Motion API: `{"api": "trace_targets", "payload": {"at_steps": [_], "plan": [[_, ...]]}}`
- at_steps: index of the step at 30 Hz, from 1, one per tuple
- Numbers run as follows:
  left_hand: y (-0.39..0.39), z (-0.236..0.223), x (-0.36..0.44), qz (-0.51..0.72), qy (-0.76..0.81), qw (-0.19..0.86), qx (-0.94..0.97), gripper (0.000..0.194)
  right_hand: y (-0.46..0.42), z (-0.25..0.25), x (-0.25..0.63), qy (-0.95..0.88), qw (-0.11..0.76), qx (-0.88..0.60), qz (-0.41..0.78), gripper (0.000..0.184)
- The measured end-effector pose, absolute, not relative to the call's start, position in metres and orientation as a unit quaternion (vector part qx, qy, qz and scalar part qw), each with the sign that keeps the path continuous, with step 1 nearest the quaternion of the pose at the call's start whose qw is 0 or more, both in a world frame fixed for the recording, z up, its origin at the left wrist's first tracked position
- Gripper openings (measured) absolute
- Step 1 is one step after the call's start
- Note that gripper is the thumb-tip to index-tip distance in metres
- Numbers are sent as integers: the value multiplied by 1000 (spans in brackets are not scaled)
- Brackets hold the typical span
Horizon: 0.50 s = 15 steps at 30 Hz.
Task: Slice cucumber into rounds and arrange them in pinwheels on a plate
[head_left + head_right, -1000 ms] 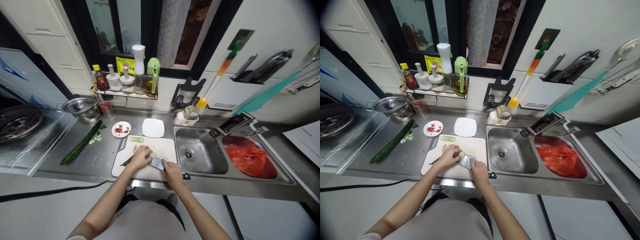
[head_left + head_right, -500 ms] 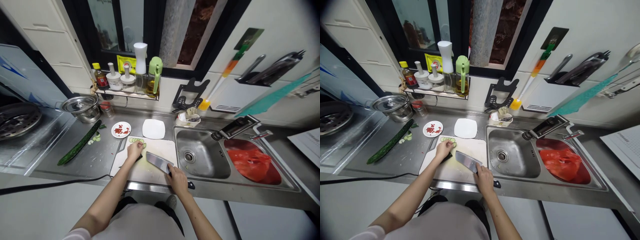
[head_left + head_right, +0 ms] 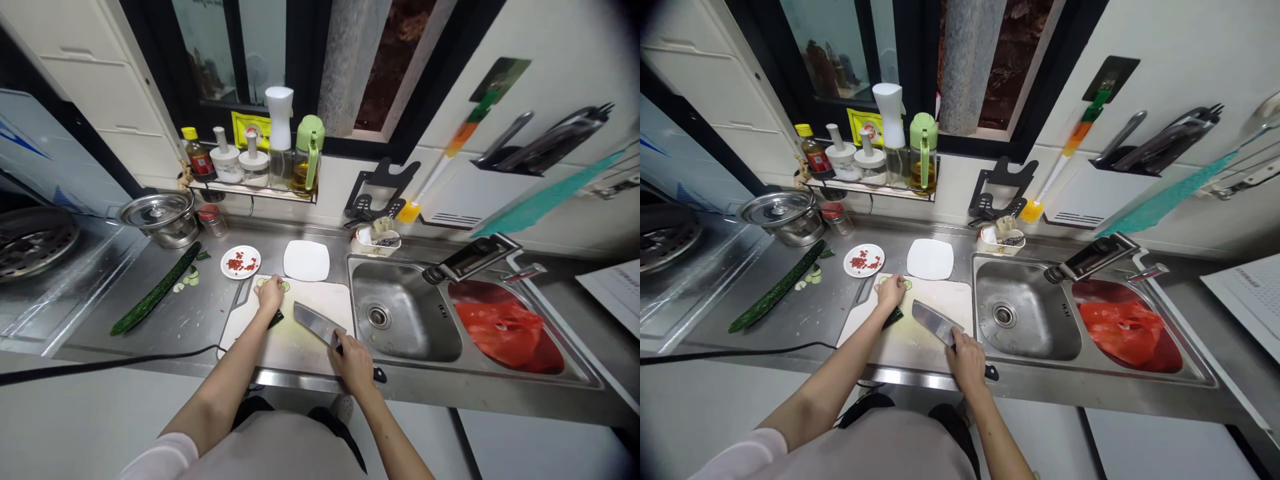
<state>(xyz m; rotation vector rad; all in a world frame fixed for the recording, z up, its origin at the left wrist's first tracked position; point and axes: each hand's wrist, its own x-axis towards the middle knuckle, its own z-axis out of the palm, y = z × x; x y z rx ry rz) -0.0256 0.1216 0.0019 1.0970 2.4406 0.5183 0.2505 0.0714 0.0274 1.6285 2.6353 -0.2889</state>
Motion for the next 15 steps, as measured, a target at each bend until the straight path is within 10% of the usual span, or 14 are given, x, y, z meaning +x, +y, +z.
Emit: {"api": "trace_targets", "payload": {"at_steps": [15], "plan": [[121,-1,-25,153,872,146,441,18,73,32,246,839,11,533,-106,41]]}}
